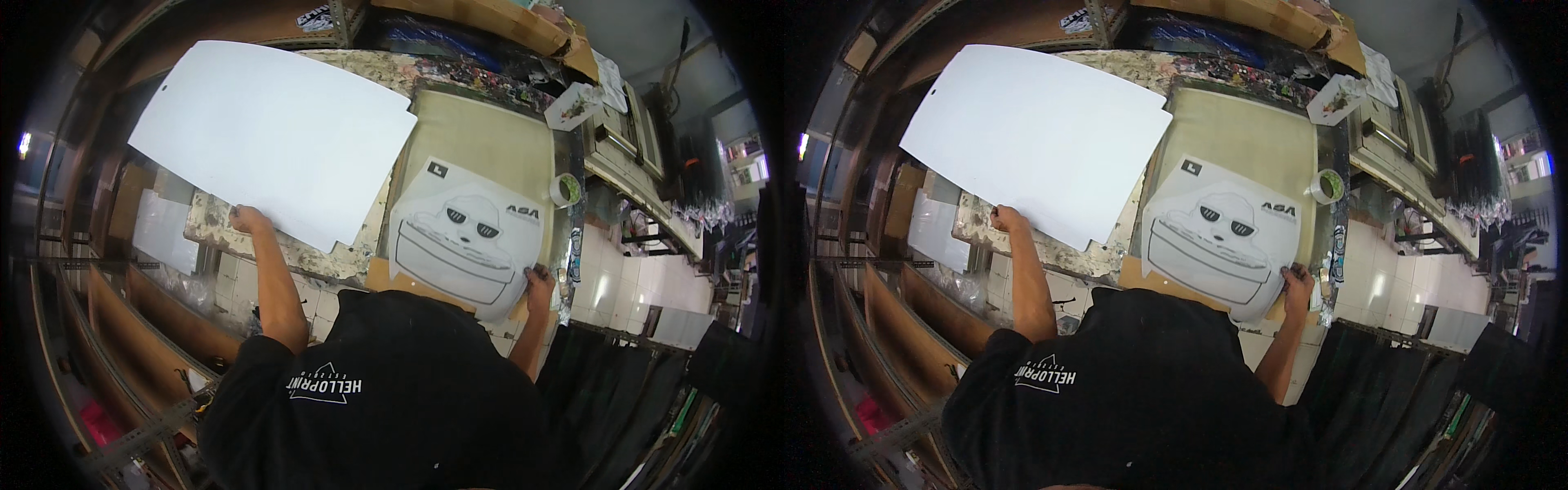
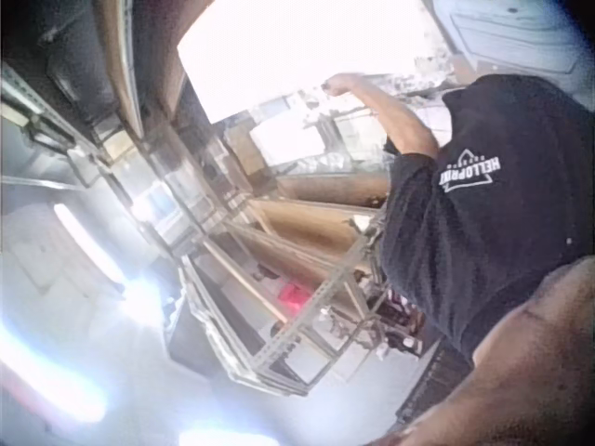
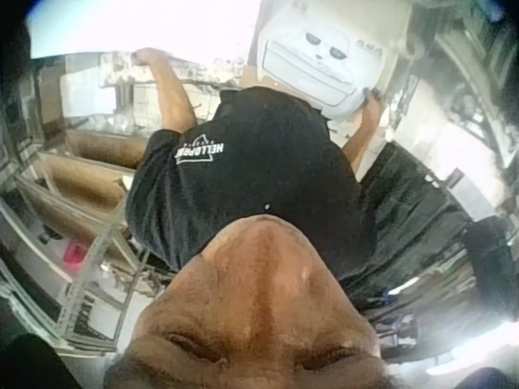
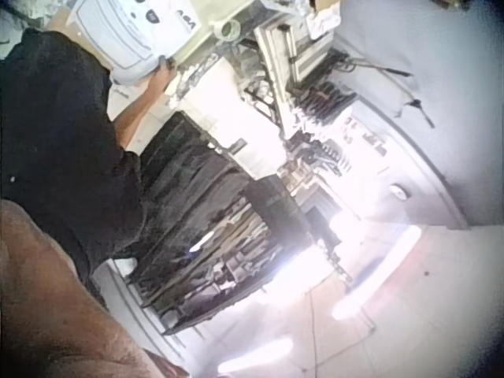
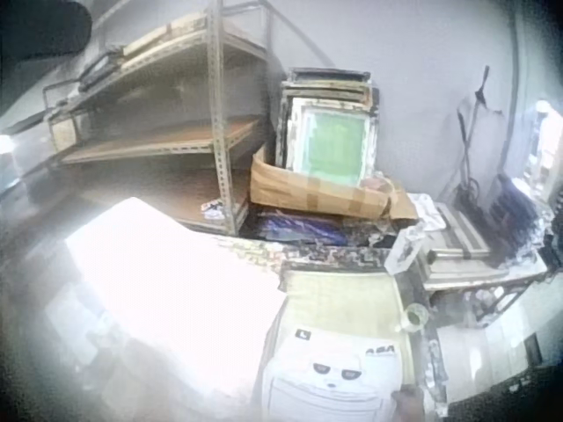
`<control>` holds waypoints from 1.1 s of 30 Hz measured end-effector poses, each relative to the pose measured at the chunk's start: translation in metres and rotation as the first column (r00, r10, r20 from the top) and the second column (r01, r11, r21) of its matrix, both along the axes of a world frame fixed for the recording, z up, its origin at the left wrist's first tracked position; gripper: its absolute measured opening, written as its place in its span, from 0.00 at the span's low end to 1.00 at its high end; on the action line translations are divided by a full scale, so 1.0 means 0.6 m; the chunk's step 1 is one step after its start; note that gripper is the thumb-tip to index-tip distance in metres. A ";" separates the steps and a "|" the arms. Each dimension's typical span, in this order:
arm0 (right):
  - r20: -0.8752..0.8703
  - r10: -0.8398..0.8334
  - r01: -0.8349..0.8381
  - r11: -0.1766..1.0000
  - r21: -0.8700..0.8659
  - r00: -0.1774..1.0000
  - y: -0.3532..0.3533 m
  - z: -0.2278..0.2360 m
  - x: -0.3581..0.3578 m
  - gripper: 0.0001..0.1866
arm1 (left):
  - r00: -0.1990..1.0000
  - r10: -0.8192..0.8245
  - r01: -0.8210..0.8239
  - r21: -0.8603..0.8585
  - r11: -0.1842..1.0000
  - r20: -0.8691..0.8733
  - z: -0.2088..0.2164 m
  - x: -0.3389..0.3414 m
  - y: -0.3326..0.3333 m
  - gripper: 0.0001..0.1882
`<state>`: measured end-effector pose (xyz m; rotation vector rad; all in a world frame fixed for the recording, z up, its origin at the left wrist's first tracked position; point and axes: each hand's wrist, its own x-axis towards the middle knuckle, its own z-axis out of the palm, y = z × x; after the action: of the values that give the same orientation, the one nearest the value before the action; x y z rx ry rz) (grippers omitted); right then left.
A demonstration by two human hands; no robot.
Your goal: The person sits on the floor and handles a large white stencil sheet featuring a cartoon face with sunglasses. They separate the stencil from a backing sheet, place it on a wooden board, and smooth it down with their hands. The person then lifts the stencil to inspect it and places it back on the board.
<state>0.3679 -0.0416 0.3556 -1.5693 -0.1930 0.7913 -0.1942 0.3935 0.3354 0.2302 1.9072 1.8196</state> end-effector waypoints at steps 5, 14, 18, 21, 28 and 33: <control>0.244 0.049 -0.014 0.989 -0.145 0.969 0.055 0.005 0.030 0.10 | 0.980 0.006 -0.076 -0.349 0.934 -0.197 0.051 0.030 -0.008 0.18; 0.315 0.187 -0.134 0.974 -0.184 0.931 0.095 -0.003 0.065 0.07 | 0.114 -0.424 0.801 -0.169 0.574 -0.898 0.080 0.251 -0.188 0.16; 0.305 0.216 -0.166 0.969 -0.182 0.927 0.090 -0.008 0.069 0.08 | -0.405 -0.600 0.846 -0.532 0.041 -0.690 0.088 0.364 -0.296 0.25; 0.303 0.202 -0.150 0.971 -0.186 0.931 0.084 -0.003 0.064 0.09 | -0.550 -0.535 0.779 -0.625 -0.051 -0.642 0.098 0.400 -0.322 0.30; 0.382 0.099 -0.040 0.986 -0.159 0.919 0.083 -0.013 0.049 0.11 | -0.591 -0.540 0.758 -0.641 -0.117 -0.600 0.076 0.397 -0.317 0.34; 0.371 0.020 0.003 0.998 -0.059 0.928 0.079 -0.037 0.048 0.13 | -0.607 -0.559 0.739 -0.660 -0.137 -0.564 0.074 0.398 -0.315 0.35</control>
<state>0.3967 0.0058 0.3332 -1.7672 -0.4562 0.5017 0.0443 0.2043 0.3796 2.4759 0.8161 0.3465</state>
